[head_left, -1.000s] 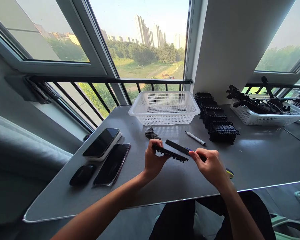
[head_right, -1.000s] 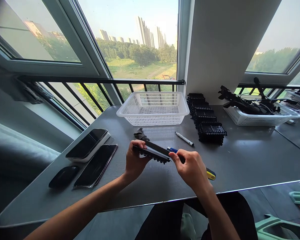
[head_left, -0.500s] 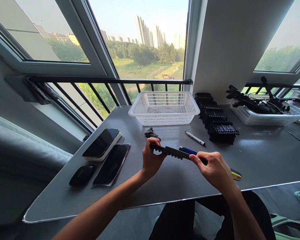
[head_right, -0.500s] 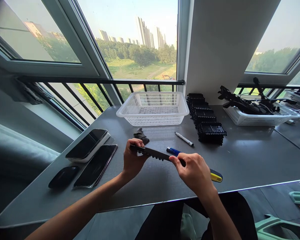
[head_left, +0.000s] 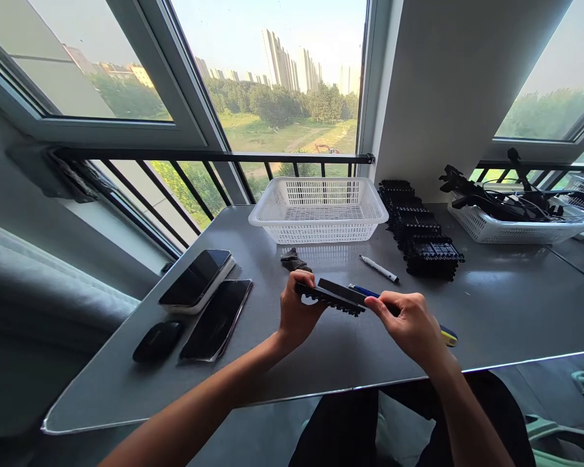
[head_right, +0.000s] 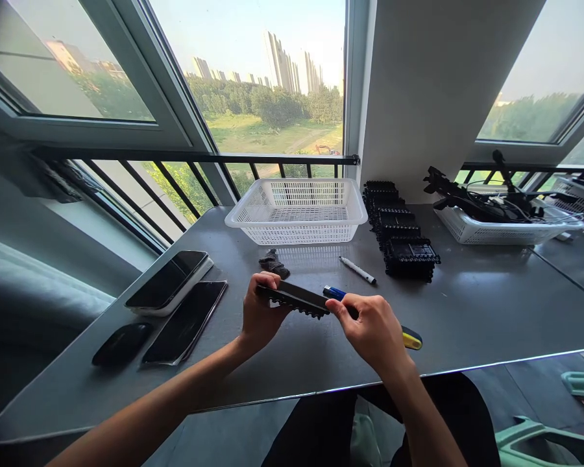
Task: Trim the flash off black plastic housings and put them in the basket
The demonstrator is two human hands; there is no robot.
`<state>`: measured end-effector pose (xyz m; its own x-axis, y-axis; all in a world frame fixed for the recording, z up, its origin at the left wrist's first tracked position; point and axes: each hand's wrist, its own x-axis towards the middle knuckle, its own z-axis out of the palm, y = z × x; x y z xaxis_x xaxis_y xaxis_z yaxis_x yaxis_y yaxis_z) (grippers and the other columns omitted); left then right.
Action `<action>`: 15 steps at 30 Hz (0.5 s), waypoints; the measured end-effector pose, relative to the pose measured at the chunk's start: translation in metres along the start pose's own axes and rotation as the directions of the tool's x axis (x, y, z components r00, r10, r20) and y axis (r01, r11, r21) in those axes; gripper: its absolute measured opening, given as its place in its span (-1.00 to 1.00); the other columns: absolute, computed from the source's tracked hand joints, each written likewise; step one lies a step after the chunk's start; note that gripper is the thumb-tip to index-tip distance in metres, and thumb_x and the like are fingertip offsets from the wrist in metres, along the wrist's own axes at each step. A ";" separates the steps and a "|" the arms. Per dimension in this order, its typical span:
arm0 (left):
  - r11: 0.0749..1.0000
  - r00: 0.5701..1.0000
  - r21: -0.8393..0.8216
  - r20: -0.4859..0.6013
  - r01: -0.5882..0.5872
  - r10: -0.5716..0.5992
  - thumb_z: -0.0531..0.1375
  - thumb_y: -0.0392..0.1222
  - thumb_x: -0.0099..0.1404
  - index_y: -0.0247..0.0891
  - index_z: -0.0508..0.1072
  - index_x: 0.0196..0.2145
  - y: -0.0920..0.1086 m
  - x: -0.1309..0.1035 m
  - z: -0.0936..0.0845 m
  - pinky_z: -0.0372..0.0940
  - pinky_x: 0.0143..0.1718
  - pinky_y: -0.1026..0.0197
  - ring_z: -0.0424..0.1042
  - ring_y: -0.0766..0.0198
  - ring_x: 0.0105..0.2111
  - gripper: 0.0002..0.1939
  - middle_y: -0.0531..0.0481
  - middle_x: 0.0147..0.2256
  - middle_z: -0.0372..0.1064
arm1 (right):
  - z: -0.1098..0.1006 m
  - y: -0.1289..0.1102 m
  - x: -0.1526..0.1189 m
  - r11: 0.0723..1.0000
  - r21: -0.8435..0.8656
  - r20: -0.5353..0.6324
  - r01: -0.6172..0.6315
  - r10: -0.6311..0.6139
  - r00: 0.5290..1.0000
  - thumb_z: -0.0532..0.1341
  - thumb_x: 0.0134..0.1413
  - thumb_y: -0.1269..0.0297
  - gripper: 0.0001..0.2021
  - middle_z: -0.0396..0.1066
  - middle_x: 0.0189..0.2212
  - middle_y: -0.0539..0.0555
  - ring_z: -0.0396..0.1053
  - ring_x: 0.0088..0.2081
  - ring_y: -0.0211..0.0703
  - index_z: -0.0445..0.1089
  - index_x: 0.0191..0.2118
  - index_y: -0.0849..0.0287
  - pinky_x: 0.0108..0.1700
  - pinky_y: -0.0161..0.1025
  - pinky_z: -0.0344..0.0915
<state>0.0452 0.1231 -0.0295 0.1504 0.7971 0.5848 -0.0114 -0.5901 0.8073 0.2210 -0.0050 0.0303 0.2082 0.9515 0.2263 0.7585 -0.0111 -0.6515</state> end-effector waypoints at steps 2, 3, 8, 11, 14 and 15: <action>1.000 1.000 0.006 -0.004 0.003 -0.003 0.28 -0.50 -0.15 -0.15 0.18 -0.35 -0.001 -0.002 0.000 0.16 -0.36 0.30 0.23 0.35 -0.39 -0.54 0.14 -0.38 0.22 | 0.006 -0.002 0.001 1.000 -0.003 0.005 0.019 -0.019 1.000 0.06 0.26 -0.05 -0.55 0.20 -0.67 -0.06 0.06 -0.59 -0.30 0.36 -0.52 0.15 -0.50 -0.30 -0.08; 1.000 1.000 0.009 -0.008 0.010 -0.009 0.28 -0.50 -0.15 -0.15 0.18 -0.35 -0.002 -0.002 0.000 0.16 -0.36 0.30 0.23 0.35 -0.39 -0.54 0.14 -0.37 0.22 | 0.007 -0.002 0.002 1.000 -0.004 0.016 0.023 -0.023 1.000 0.06 0.26 -0.06 -0.54 0.21 -0.67 -0.05 0.06 -0.59 -0.30 0.37 -0.51 0.15 -0.50 -0.30 -0.08; 0.998 0.998 0.015 -0.015 0.055 -0.054 0.28 -0.48 -0.14 -0.15 0.18 -0.36 -0.005 0.000 -0.001 0.17 -0.35 0.29 0.22 0.35 -0.40 -0.56 0.15 -0.40 0.20 | -0.002 0.007 0.005 1.000 -0.007 0.058 0.002 -0.001 0.998 0.08 0.25 -0.04 -0.55 0.22 -0.68 -0.06 0.08 -0.61 -0.30 0.36 -0.54 0.14 -0.54 -0.30 -0.12; 0.998 0.998 0.019 -0.014 0.059 -0.059 0.29 -0.48 -0.15 -0.15 0.19 -0.36 -0.003 -0.001 0.001 0.17 -0.35 0.29 0.22 0.35 -0.41 -0.55 0.15 -0.40 0.21 | -0.005 0.010 0.005 1.000 -0.010 0.034 0.010 -0.009 0.999 0.08 0.25 -0.03 -0.55 0.20 -0.69 -0.07 0.07 -0.62 -0.31 0.34 -0.56 0.15 -0.53 -0.30 -0.11; 0.999 1.000 0.023 -0.007 0.028 -0.028 0.28 -0.50 -0.15 -0.15 0.19 -0.37 -0.001 -0.002 0.001 0.16 -0.34 0.29 0.23 0.35 -0.40 -0.56 0.15 -0.40 0.22 | 0.001 0.006 0.004 1.000 0.020 0.061 0.021 -0.022 0.998 0.07 0.26 -0.02 -0.57 0.23 -0.67 -0.06 0.09 -0.60 -0.30 0.38 -0.51 0.15 -0.52 -0.31 -0.07; 0.999 1.000 0.023 -0.006 0.024 -0.024 0.27 -0.50 -0.14 -0.15 0.19 -0.37 0.000 -0.002 0.001 0.16 -0.35 0.29 0.23 0.35 -0.40 -0.56 0.15 -0.40 0.22 | 0.003 0.004 0.004 0.999 0.030 0.085 0.018 -0.021 0.996 0.07 0.26 -0.02 -0.57 0.24 -0.65 -0.06 0.10 -0.60 -0.30 0.40 -0.49 0.15 -0.52 -0.31 -0.06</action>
<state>0.0461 0.1213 -0.0310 0.1451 0.8117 0.5657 0.0145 -0.5734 0.8191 0.2235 -0.0002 0.0266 0.1392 0.9742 0.1777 0.7431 0.0158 -0.6690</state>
